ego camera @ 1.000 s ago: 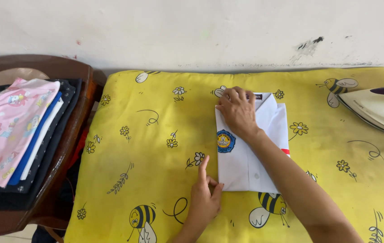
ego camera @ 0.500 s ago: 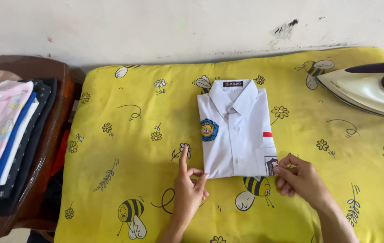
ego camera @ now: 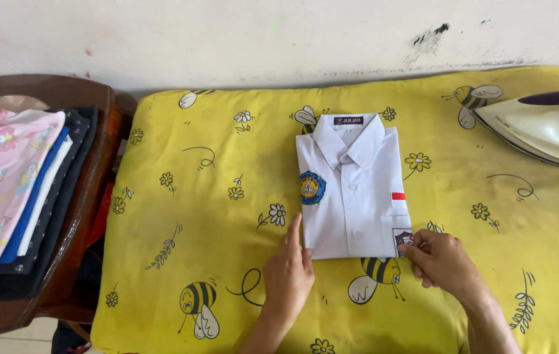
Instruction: The person irons a white short-sleeved shirt laid out on a yellow bedsheet. They use an electric iron to smooth the collar, sleeves, and main body of the shirt. After ironing, the person folds the shirt neatly and places it on a stack of other folded clothes.
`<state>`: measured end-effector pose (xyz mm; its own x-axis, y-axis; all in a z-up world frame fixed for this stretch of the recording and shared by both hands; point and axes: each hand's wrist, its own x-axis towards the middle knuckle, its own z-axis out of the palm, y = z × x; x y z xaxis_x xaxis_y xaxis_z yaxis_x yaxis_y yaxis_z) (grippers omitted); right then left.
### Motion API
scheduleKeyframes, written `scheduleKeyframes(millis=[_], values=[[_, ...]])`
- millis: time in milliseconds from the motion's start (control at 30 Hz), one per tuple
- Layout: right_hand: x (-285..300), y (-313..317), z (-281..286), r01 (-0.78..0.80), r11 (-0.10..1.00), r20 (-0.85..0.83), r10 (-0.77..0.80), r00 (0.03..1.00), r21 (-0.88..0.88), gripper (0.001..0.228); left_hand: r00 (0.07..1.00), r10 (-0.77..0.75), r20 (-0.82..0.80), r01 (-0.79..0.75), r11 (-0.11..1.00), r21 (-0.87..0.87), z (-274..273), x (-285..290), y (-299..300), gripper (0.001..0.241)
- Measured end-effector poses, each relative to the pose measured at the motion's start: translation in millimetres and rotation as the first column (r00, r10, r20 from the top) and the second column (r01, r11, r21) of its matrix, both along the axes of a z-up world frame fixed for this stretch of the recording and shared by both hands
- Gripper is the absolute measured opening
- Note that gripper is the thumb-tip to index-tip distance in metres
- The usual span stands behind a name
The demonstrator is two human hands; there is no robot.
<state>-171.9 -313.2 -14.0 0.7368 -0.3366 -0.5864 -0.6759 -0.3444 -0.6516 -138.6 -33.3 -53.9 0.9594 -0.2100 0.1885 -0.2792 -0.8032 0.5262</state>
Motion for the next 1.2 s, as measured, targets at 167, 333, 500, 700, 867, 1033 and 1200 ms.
scheduleKeyframes(millis=[167,333,500,700,867,1033,1200], values=[[9.7,6.6,20.9,-0.121,0.787,0.115,0.237,0.965,-0.605,0.045,0.960,-0.176,0.216,0.157,0.982,0.105,44.1,18.4,-31.4,0.083],[53.9,37.7,14.7,0.030,0.767,0.582,0.459,0.671,-0.641,0.061,0.956,-0.263,0.131,0.251,0.963,0.101,26.4,44.9,-82.5,0.060],[78.5,36.7,-35.6,-0.266,0.563,0.060,0.494,0.868,-0.782,0.088,0.952,-0.239,-0.189,0.269,0.951,0.152,20.3,56.6,-84.7,0.070],[102.1,-83.7,-12.3,0.149,0.377,0.302,0.386,0.872,-0.914,0.073,0.971,-0.222,0.089,0.205,0.965,0.166,-7.7,57.5,-86.6,0.070],[122.9,-297.2,-25.1,0.170,0.227,0.261,0.473,0.841,-0.959,0.072,0.965,-0.238,0.114,0.212,0.956,0.204,6.3,60.2,-88.7,0.071],[147.2,-345.1,-1.3,-0.414,-0.081,-0.418,0.299,0.858,-0.907,0.041,0.941,-0.282,0.190,0.210,0.921,0.328,-5.9,76.3,-98.3,0.069],[85.9,-133.1,128.0,-0.358,0.302,-0.281,0.271,0.921,-0.884,0.060,0.926,-0.314,0.210,0.259,0.932,0.253,-12.7,79.1,-95.4,0.067]])
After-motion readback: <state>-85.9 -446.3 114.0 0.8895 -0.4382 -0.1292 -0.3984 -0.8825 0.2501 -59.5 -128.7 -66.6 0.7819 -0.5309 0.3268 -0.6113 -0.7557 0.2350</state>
